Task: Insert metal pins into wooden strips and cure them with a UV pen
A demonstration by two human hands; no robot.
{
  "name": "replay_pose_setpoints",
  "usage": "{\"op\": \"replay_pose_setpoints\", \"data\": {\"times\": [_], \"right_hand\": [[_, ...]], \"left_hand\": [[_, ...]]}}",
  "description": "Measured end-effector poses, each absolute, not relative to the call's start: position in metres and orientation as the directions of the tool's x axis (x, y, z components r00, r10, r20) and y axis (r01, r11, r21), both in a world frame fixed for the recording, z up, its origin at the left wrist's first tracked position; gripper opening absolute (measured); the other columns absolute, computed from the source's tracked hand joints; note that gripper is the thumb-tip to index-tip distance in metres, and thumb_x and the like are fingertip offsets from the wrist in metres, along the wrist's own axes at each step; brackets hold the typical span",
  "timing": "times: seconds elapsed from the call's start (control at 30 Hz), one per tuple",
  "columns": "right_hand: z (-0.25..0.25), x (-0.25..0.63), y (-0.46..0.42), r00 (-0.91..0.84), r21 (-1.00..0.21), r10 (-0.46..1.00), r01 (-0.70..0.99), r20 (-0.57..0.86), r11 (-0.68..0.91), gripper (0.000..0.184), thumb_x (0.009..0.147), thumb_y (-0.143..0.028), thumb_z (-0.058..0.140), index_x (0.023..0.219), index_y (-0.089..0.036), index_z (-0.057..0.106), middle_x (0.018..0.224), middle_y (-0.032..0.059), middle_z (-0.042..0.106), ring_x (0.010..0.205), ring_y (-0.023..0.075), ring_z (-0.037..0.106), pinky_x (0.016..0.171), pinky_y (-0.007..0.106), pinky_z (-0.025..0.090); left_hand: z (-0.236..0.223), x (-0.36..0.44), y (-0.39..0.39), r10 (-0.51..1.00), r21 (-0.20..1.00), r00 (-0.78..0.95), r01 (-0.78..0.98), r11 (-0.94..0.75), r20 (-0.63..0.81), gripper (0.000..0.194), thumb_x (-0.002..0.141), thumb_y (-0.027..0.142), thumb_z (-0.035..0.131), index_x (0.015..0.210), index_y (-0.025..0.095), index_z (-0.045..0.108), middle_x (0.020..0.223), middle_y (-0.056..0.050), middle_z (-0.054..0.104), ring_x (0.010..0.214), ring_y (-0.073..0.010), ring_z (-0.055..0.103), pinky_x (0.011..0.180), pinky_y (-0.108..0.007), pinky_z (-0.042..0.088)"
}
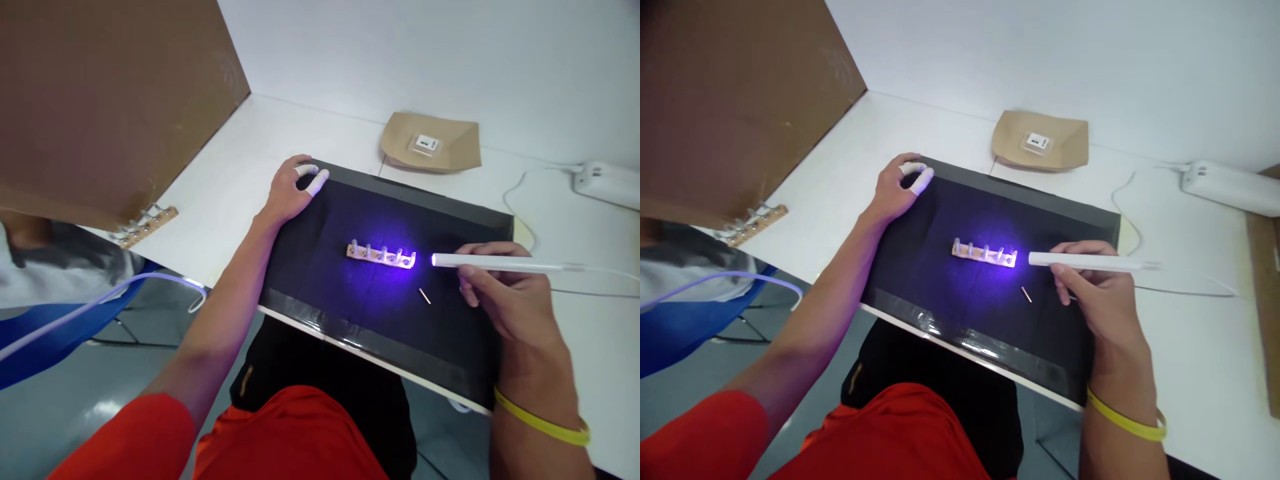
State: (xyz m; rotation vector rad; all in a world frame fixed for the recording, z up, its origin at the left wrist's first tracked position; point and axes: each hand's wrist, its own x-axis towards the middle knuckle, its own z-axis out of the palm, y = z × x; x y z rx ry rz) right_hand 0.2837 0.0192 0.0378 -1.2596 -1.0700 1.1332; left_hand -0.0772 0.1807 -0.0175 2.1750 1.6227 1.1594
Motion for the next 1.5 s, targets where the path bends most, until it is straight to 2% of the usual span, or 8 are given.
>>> {"op": "replay_pose_setpoints", "data": {"times": [0.27,0.67,1.0,1.17,1.33,1.5], "right_hand": [[0.037,0.284,0.019,0.151,-0.999,0.988,-0.043,-0.017,-0.011,0.037,0.063,-0.021,0.096,0.087,-0.024,0.068,0.089,0.0011,0.077,0.042,0.01,0.058,0.032,0.022,0.043],[0.036,0.281,0.022,0.157,-0.999,0.988,-0.045,-0.001,0.006,0.036,0.061,-0.02,0.096,0.084,-0.024,0.068,0.087,-0.0003,0.077,0.04,0.0098,0.056,0.03,0.022,0.04],[0.026,0.282,0.026,0.171,-0.999,0.985,-0.043,0.004,0.011,0.04,0.064,-0.026,0.097,0.09,-0.026,0.066,0.092,-0.0013,0.076,0.049,0.009,0.059,0.033,0.021,0.043],[0.027,0.289,0.025,0.12,-1.0,0.992,-0.018,-0.025,-0.023,0.037,0.066,-0.029,0.097,0.089,-0.027,0.068,0.092,-0.0017,0.076,0.047,0.0095,0.058,0.033,0.023,0.043],[0.03,0.291,0.022,0.126,-0.999,0.992,-0.036,-0.028,-0.023,0.036,0.066,-0.029,0.097,0.087,-0.026,0.068,0.092,-0.0019,0.075,0.046,0.0085,0.056,0.032,0.023,0.041],[0.029,0.292,0.02,0.142,-0.999,0.99,-0.043,-0.019,-0.013,0.036,0.066,-0.026,0.096,0.087,-0.024,0.067,0.091,-0.0017,0.076,0.044,0.0079,0.056,0.032,0.022,0.042]], "left_hand": [[-0.013,-0.072,0.175,0.862,0.542,0.184,0.711,-0.448,0.472,0.023,0.096,0.044,0.07,0.104,0.023,0.076,0.134,-0.008,0.072,0.133,-0.0265,0.065,0.122,-0.048,0.05],[-0.016,-0.072,0.175,0.878,0.566,0.18,0.703,-0.431,0.444,0.024,0.097,0.045,0.07,0.107,0.024,0.076,0.138,-0.008,0.07,0.137,-0.0267,0.062,0.125,-0.048,0.047],[-0.014,-0.073,0.177,0.875,0.59,0.15,0.685,-0.427,0.46,0.022,0.096,0.044,0.071,0.103,0.024,0.077,0.134,-0.007,0.072,0.131,-0.0272,0.066,0.122,-0.049,0.05],[-0.016,-0.076,0.18,0.876,0.61,0.125,0.672,-0.42,0.465,0.024,0.095,0.047,0.072,0.102,0.025,0.076,0.133,-0.007,0.072,0.129,-0.0276,0.066,0.12,-0.049,0.05],[-0.013,-0.085,0.186,0.909,0.659,0.066,0.667,-0.347,0.412,0.029,0.096,0.054,0.069,0.099,0.026,0.076,0.134,-0.006,0.072,0.125,-0.0269,0.068,0.115,-0.045,0.053],[-0.013,-0.088,0.191,0.924,0.671,0.051,0.673,-0.312,0.379,0.033,0.095,0.059,0.07,0.097,0.027,0.076,0.134,-0.006,0.072,0.126,-0.0275,0.067,0.114,-0.046,0.053]]}}
